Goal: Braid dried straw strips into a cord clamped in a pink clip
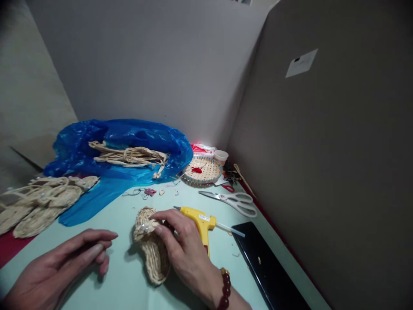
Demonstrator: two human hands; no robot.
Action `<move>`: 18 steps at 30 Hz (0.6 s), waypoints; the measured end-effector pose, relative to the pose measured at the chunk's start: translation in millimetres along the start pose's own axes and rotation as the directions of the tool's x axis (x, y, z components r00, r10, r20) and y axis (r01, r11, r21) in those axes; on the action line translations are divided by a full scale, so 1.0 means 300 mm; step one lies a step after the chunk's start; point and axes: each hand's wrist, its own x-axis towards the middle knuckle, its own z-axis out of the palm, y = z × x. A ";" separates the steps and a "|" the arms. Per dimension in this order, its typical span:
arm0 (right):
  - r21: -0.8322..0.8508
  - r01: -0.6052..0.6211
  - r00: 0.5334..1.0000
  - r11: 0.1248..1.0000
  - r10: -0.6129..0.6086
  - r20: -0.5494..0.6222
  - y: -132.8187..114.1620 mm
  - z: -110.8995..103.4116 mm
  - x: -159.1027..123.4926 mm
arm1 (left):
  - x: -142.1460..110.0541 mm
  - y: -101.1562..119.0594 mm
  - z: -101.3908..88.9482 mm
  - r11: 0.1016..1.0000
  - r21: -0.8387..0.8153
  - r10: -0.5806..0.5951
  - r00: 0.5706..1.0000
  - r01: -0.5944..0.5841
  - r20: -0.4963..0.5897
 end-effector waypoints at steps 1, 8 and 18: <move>-0.005 -0.005 1.000 1.000 0.005 0.013 0.002 0.001 0.001 | 0.003 0.000 0.001 1.000 0.001 -0.012 1.000 0.012 0.021; -0.188 -0.068 0.992 0.980 0.087 0.093 0.032 0.032 -0.023 | 0.013 -0.002 0.009 0.992 0.002 -0.123 0.972 0.125 0.202; -0.288 -0.057 0.995 0.956 0.077 0.059 0.014 0.047 -0.052 | 0.019 -0.055 0.008 0.996 -0.012 -0.082 0.980 0.086 0.182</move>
